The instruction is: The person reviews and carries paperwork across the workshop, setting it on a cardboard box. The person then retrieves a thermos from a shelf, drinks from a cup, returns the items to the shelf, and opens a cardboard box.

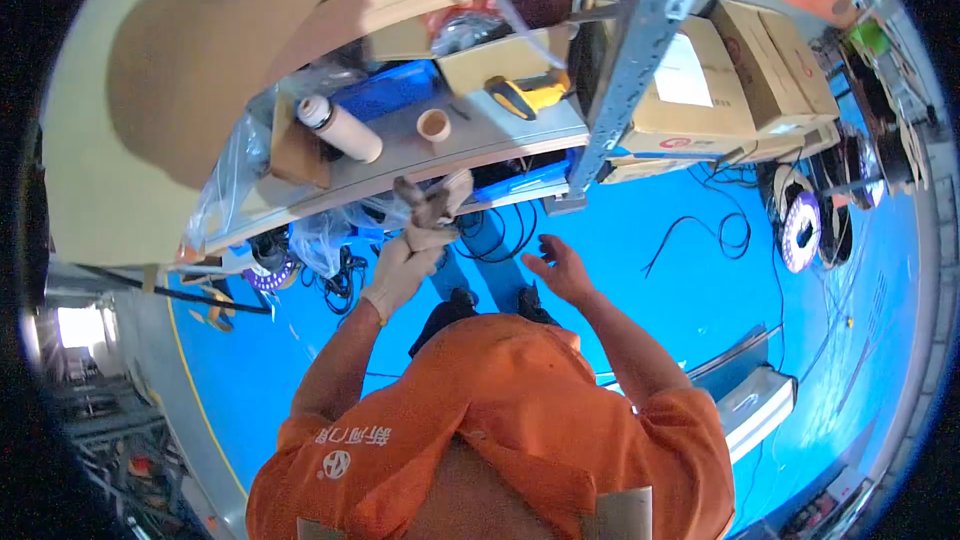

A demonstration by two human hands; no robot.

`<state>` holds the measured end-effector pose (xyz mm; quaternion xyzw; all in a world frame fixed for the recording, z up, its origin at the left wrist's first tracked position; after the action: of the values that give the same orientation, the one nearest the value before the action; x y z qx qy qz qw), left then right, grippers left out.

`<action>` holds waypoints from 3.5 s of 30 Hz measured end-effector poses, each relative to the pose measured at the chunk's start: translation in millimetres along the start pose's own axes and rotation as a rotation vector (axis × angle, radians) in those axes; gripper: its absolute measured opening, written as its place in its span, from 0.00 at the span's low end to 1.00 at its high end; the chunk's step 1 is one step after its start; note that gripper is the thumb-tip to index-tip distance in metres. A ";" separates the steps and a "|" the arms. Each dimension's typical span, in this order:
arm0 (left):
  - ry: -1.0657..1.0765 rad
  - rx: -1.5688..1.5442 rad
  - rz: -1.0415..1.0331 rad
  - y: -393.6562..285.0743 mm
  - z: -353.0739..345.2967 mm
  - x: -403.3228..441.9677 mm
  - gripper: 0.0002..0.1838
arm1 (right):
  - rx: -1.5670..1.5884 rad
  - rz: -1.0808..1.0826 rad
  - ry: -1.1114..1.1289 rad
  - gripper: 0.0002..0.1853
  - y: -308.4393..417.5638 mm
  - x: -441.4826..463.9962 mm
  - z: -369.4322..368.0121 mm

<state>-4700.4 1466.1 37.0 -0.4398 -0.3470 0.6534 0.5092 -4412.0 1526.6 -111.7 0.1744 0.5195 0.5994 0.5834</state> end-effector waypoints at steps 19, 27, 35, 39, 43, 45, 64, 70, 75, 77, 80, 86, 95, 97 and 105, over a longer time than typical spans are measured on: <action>-0.054 0.079 -0.803 19.3 -54.7 295.5 0.16 | -0.303 -0.409 -0.179 0.32 -21.9 -48.8 82.0; -0.191 0.004 -0.415 9.0 -84.7 277.2 0.28 | -0.334 -0.416 -0.133 0.30 -32.5 -57.9 88.5; -0.402 0.457 -0.217 -3.2 -88.3 258.9 0.39 | -0.384 -0.425 -0.155 0.29 -73.8 -87.6 167.1; -0.472 0.602 -0.050 -42.6 -118.8 228.8 0.41 | -0.404 -0.409 -0.208 0.28 -125.8 -103.4 216.5; -0.477 0.736 0.049 -48.5 -142.2 197.2 0.42 | -0.265 -0.532 -0.296 0.29 -164.9 -130.4 253.7; -0.407 0.827 0.025 -31.4 -150.1 184.1 0.42 | -0.255 -0.578 -0.308 0.29 -180.2 -140.3 266.3; 0.626 0.776 0.059 63.1 -277.9 149.5 0.30 | -0.125 -0.676 -0.390 0.28 -216.6 -186.3 295.4; 0.678 0.799 0.051 64.2 -338.0 206.2 0.29 | -0.065 -0.760 -0.444 0.27 -211.0 -188.8 327.7; 0.719 0.657 0.008 42.1 -411.2 260.6 0.28 | -0.040 -0.770 -0.466 0.28 -211.0 -162.2 362.1; 0.784 0.629 -0.030 24.6 -447.8 281.9 0.28 | -0.043 -0.677 -0.507 0.27 -208.4 -154.4 377.1; 0.854 0.637 -0.127 4.5 -480.4 318.7 0.28 | -0.003 -0.627 -0.611 0.26 -193.1 -132.4 414.6; 0.860 0.743 -0.114 -81.2 -525.5 355.7 0.30 | 0.201 -0.188 -1.089 0.23 -131.4 -192.2 551.8; 0.815 0.764 -0.092 -85.8 -617.6 369.8 0.31 | 0.450 0.843 -0.978 0.39 -107.7 -413.0 727.4; 0.793 0.754 -0.081 -106.7 -643.7 359.0 0.30 | 0.435 0.869 -0.960 0.40 -123.8 -432.6 757.5; 0.873 0.744 -0.041 -210.3 -746.3 285.2 0.28 | 0.388 0.812 -1.011 0.41 -192.0 -499.8 843.9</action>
<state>-3959.0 1797.7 -114.4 -0.4530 0.1402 0.4793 0.7385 -3495.3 1398.1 265.1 0.7163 0.1741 0.5117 0.4413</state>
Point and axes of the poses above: each hand's wrist, its own x-axis towards the middle knuckle, its own z-axis out of the back of the hand, y = z × x, the point moved 1 cm from there along x, towards the middle knuckle, and after that the axes turned 8 degrees about -z, right-handed, at the moved point
